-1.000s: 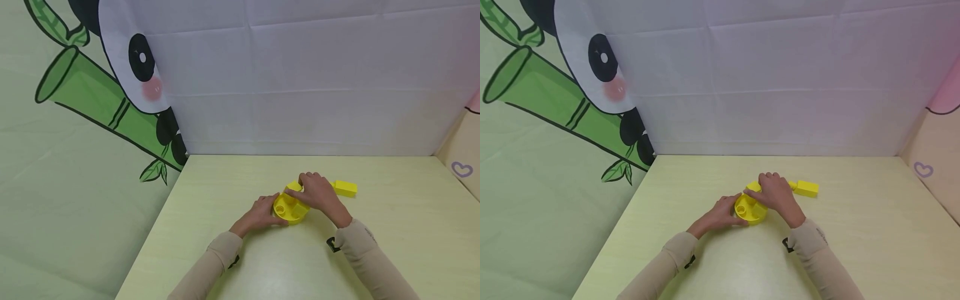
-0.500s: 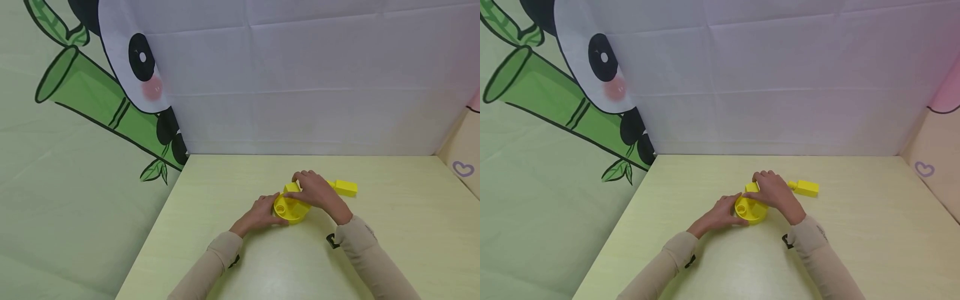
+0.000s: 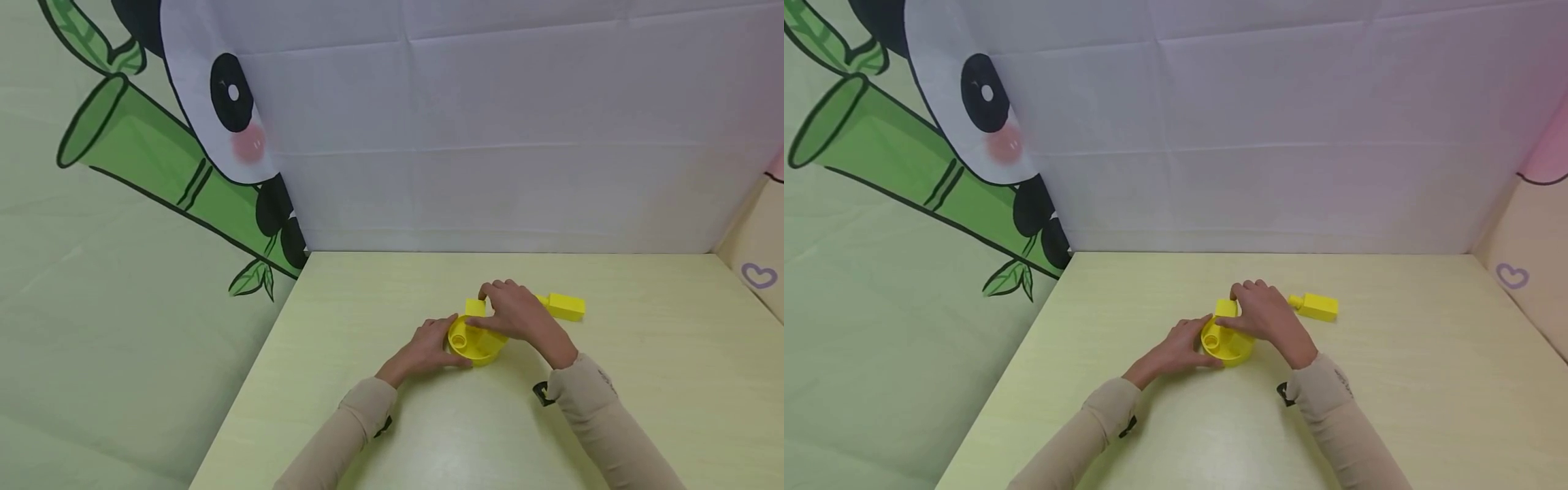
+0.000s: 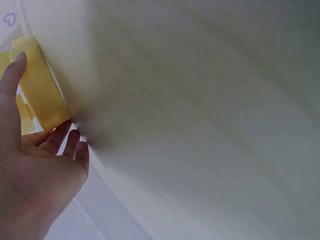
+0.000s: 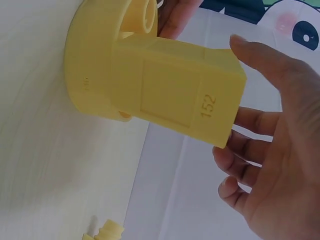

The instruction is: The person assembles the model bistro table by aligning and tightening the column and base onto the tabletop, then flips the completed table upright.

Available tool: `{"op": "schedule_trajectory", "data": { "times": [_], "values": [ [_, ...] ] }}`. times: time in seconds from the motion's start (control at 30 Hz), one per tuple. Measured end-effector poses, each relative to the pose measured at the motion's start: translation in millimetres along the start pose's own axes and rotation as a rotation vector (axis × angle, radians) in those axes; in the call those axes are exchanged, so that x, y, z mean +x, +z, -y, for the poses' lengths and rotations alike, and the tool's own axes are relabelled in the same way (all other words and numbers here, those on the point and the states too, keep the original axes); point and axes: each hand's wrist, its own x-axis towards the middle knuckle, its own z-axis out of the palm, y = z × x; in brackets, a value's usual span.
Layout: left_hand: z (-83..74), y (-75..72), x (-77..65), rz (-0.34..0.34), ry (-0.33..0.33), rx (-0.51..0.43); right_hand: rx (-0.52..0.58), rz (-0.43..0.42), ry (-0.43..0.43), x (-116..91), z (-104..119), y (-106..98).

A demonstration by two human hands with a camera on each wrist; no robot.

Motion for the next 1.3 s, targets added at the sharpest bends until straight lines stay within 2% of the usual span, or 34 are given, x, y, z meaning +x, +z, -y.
{"op": "schedule_trajectory", "data": {
  "times": [0.37,0.63,0.9,1.07,1.3],
  "values": [
    [-0.2,-0.8,-0.2,-0.008,0.009,-0.007,-0.056,-0.017,-0.002,-0.8,5.7,2.1],
    [3.3,-0.9,1.1,-0.014,0.049,-0.008,0.017,0.050,-0.072,2.5,5.0,-2.4],
    [2.2,1.2,0.8,-0.004,0.009,0.003,-0.020,0.001,-0.038,6.1,3.8,3.2],
    [2.3,1.3,1.2,-0.005,0.021,0.009,-0.015,-0.006,-0.048,7.0,3.3,5.5],
    [1.6,0.2,0.9,-0.006,0.025,0.000,-0.076,-0.087,0.023,9.3,5.0,14.3]
  ]
}}
